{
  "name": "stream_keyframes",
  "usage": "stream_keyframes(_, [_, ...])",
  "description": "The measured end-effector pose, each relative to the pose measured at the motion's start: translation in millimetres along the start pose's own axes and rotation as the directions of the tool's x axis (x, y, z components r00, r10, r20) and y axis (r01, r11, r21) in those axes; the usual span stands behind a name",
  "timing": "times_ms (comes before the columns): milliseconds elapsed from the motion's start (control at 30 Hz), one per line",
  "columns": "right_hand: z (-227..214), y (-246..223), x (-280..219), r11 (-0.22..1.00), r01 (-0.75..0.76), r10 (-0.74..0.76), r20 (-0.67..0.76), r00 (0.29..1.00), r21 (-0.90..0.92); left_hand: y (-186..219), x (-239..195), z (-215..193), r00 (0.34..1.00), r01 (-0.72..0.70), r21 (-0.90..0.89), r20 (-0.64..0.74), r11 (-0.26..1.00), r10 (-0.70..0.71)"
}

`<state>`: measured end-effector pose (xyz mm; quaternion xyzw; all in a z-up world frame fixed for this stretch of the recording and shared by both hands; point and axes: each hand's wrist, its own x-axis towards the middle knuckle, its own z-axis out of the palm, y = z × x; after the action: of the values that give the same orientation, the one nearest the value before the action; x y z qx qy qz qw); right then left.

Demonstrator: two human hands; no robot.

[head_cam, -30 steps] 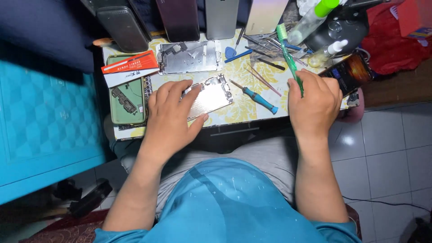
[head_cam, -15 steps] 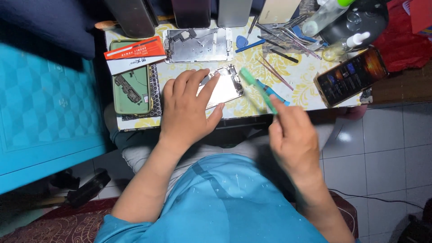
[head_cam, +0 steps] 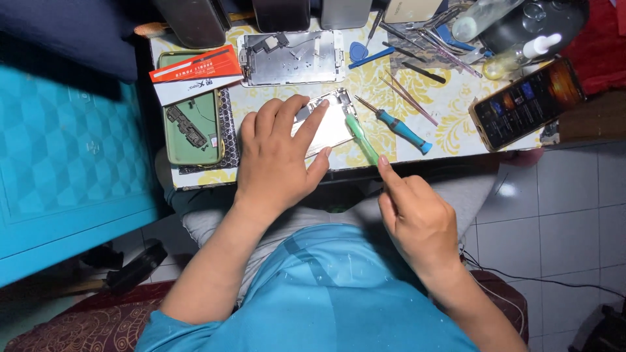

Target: The person cleans the interior of a disassembled smartphone using a green toothbrush and a spray bottle, then wipes the exterior of a silver phone with a white cloth. The person repeatedly scrubs the phone's internal components and wipes the exterior surface.

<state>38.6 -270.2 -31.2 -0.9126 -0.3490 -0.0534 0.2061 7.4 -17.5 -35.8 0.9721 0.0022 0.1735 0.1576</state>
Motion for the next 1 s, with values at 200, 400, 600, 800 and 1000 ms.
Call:
stream_keyframes(200, [9.8, 4.3, 27.4, 0.999, 0.045, -0.047, -0.065, 0.997, -0.028, -1.0, 0.0, 0.6, 1.000, 0.004, 0.018, 0.007, 1.000, -0.004])
stream_keyframes(400, [-20.9, -7.9, 13.5, 0.999, -0.037, 0.037, -0.001, 0.999, 0.025, 0.9, -0.5, -0.6, 0.999, 0.027, -0.007, 0.033, 1.000, -0.027])
stream_keyframes(600, [1.6, -15.3, 34.1, 0.995, 0.026, -0.036, -0.109, 0.993, -0.096, 3.1, -0.7, -2.9, 1.000, 0.013, 0.005, 0.021, 1.000, -0.014])
stream_keyframes(800, [-12.9, -16.1, 29.7, 0.995, 0.000, -0.007, -0.073, 0.997, -0.098, 2.4, -2.2, 0.2, 1.000, 0.008, 0.037, 0.006, 0.999, -0.008])
stream_keyframes(1000, [-6.7, -8.1, 20.7, 0.998, 0.004, -0.010, -0.083, 0.996, -0.069, 2.4, -4.5, 2.4, 1.000, 0.005, 0.066, -0.018, 0.998, -0.004])
